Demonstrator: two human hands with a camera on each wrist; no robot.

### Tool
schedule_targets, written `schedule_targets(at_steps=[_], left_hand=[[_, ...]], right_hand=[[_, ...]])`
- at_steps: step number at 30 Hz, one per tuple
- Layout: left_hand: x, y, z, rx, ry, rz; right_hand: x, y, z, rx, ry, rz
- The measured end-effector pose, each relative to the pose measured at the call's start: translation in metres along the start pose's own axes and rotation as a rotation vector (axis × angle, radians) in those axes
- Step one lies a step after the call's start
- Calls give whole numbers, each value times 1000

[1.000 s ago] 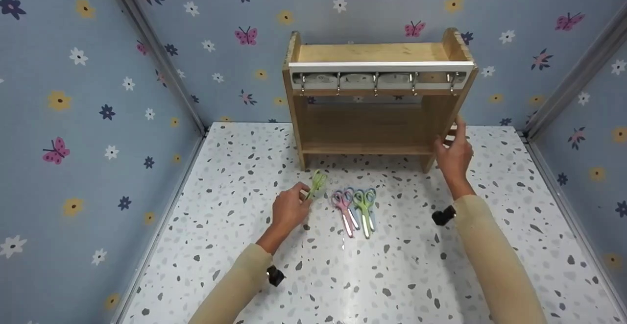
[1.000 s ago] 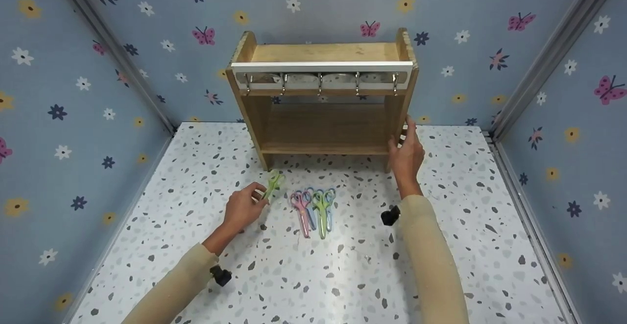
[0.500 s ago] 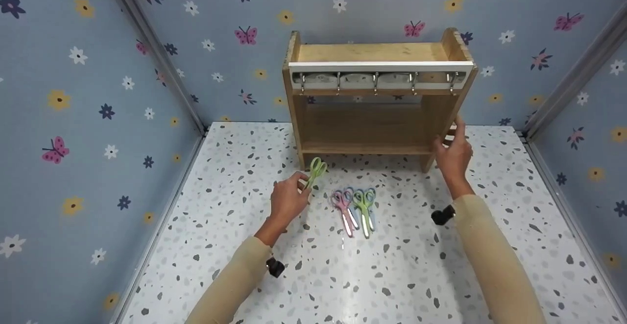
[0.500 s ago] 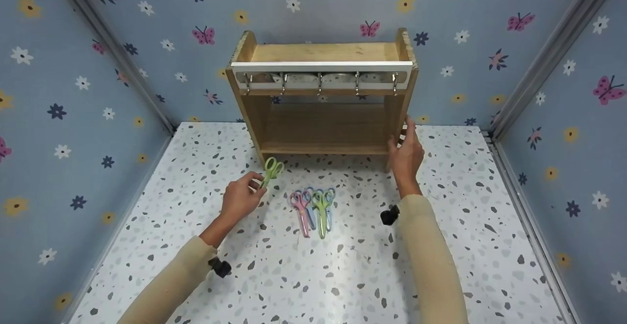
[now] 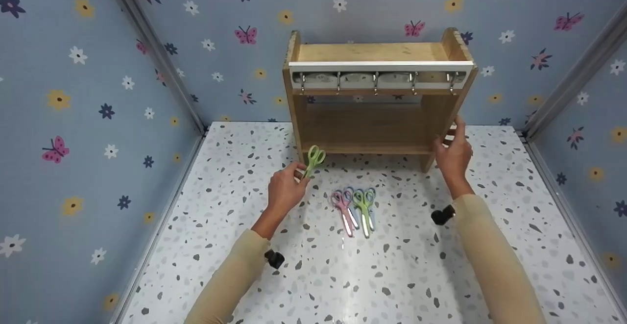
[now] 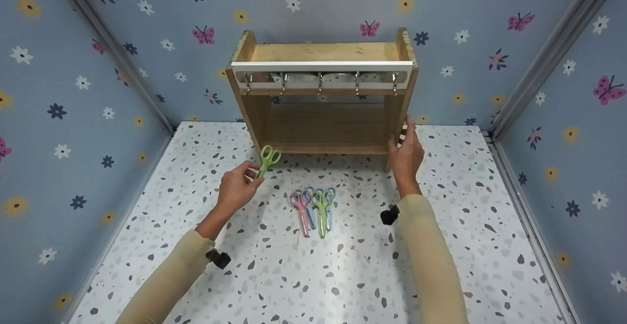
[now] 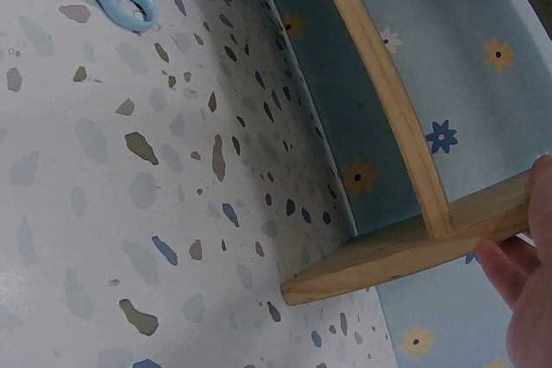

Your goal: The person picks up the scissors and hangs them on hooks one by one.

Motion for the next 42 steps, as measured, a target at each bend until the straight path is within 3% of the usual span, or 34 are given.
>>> schedule_targets(at_steps=[10, 21, 42], left_hand=[[-10, 10, 15, 41, 22, 3], [-19, 11, 26, 120, 51, -18], [-34, 17, 45, 224, 151, -118]], right_hand=[[1, 0, 0, -11, 11, 0], [1, 1, 0, -16, 15, 7], [3, -2, -1, -18, 36, 29]])
Point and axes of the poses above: each hand's wrist, its own x-axis away from the middle knuckle, its own z-axis out of the back of the hand, y = z × x, the point moved 3 cm from there along -x, towards the middle knuckle, and after that the axes turned 3 degrees about -y, right-handed, at the moved point
